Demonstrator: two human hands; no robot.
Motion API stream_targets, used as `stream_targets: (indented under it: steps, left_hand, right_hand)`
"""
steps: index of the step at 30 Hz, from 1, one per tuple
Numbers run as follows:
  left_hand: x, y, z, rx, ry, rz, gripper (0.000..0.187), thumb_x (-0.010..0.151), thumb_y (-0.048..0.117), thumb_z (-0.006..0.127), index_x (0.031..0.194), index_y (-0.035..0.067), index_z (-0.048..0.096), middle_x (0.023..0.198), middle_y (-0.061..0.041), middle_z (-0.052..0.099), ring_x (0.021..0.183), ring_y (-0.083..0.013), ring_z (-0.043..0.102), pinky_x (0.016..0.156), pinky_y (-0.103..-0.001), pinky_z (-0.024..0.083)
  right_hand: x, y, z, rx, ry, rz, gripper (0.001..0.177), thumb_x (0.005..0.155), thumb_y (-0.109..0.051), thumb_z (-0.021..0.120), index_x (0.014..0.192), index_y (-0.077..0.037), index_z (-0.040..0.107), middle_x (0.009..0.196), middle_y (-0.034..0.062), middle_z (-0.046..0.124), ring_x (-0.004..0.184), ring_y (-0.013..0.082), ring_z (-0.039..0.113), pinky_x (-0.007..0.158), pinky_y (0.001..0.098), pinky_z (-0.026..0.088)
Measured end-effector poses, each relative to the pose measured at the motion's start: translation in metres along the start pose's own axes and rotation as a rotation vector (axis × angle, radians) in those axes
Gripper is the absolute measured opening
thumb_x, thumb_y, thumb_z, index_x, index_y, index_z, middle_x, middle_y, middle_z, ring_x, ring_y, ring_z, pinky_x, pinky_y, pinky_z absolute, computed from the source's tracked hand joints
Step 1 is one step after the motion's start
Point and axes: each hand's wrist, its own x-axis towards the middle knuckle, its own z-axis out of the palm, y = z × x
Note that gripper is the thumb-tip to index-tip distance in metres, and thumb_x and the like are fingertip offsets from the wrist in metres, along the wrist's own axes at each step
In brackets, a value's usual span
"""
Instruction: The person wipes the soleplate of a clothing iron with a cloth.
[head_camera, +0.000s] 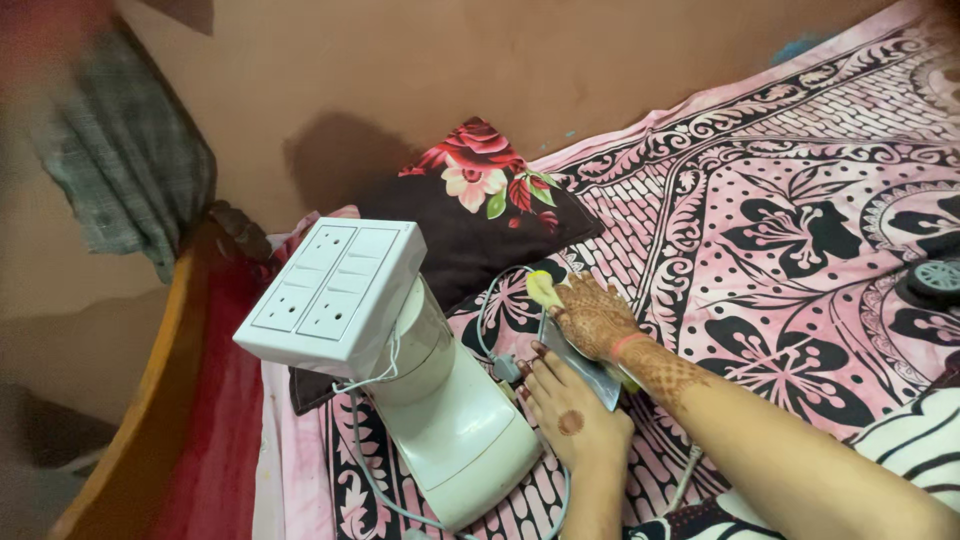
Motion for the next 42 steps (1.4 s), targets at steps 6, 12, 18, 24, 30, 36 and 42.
stream_targets:
  steps: [6,12,18,24,30,36,42]
  left_hand:
    - [0.002,-0.012,-0.002,-0.005,-0.002,0.001,0.101,0.061,0.015,0.083,0.146,-0.005,0.032,0.150,-0.019,0.040,0.140,-0.0367,0.037,0.120,-0.042,0.026]
    - [0.005,-0.031,0.025,-0.126,0.118,0.094,0.100,0.067,0.021,0.084,0.147,-0.003,0.030,0.144,-0.019,0.045,0.135,-0.0379,0.042,0.116,-0.044,0.031]
    - [0.008,-0.040,0.031,-0.182,0.198,0.175,0.099,0.072,0.013,0.078,0.152,-0.007,0.022,0.144,-0.027,0.045,0.130,-0.0430,0.045,0.110,-0.047,0.034]
    - [0.003,-0.019,0.004,-0.259,0.115,0.035,0.118,0.058,0.020,0.089,0.153,-0.003,0.023,0.149,-0.027,0.043,0.135,-0.0413,0.043,0.113,-0.042,0.034]
    - [0.004,-0.016,0.011,-0.237,0.144,0.088,0.123,0.054,0.018,0.091,0.151,-0.010,0.021,0.142,-0.032,0.043,0.132,-0.0450,0.044,0.110,-0.044,0.038]
    - [0.002,-0.018,0.006,-0.371,0.163,0.062,0.122,0.056,0.018,0.090,0.154,-0.008,0.021,0.133,-0.031,0.051,0.122,-0.0468,0.053,0.103,-0.046,0.042]
    - [0.001,-0.033,0.019,-0.425,0.156,0.100,0.111,0.070,0.021,0.084,0.154,-0.009,0.019,0.134,-0.031,0.053,0.121,-0.0463,0.055,0.104,-0.044,0.044]
  right_hand:
    - [-0.013,-0.007,0.016,0.037,0.047,-0.204,0.056,0.096,-0.034,0.050,0.149,-0.014,0.045,0.157,0.0128,0.041,0.147,0.0312,0.034,0.120,0.0503,0.022]
    - [-0.072,0.024,0.037,0.174,-0.047,-0.505,0.056,0.101,-0.030,0.047,0.155,-0.013,0.042,0.163,0.0149,0.038,0.153,0.0304,0.033,0.126,0.0430,0.020]
    - [-0.091,0.026,0.031,0.192,-0.057,-0.606,0.075,0.094,-0.030,0.052,0.160,-0.005,0.027,0.165,0.0212,0.025,0.154,0.0333,0.021,0.123,0.0435,0.014]
    - [-0.041,0.001,0.017,0.060,-0.001,-0.318,0.062,0.098,-0.035,0.046,0.156,-0.015,0.036,0.165,0.0158,0.027,0.153,0.0334,0.022,0.120,0.0532,0.014]
    - [0.012,0.000,0.010,-0.032,-0.068,-0.133,0.059,0.102,-0.044,0.041,0.155,-0.018,0.036,0.164,0.0152,0.027,0.153,0.0326,0.022,0.122,0.0559,0.013]
    - [-0.004,0.005,0.022,-0.011,0.001,-0.416,0.055,0.100,-0.034,0.046,0.152,-0.017,0.042,0.165,0.0140,0.029,0.152,0.0330,0.026,0.121,0.0526,0.019]
    - [-0.079,0.030,0.036,0.077,0.039,-0.739,0.069,0.093,-0.020,0.051,0.159,-0.008,0.035,0.167,0.0128,0.032,0.154,0.0325,0.027,0.124,0.0471,0.018]
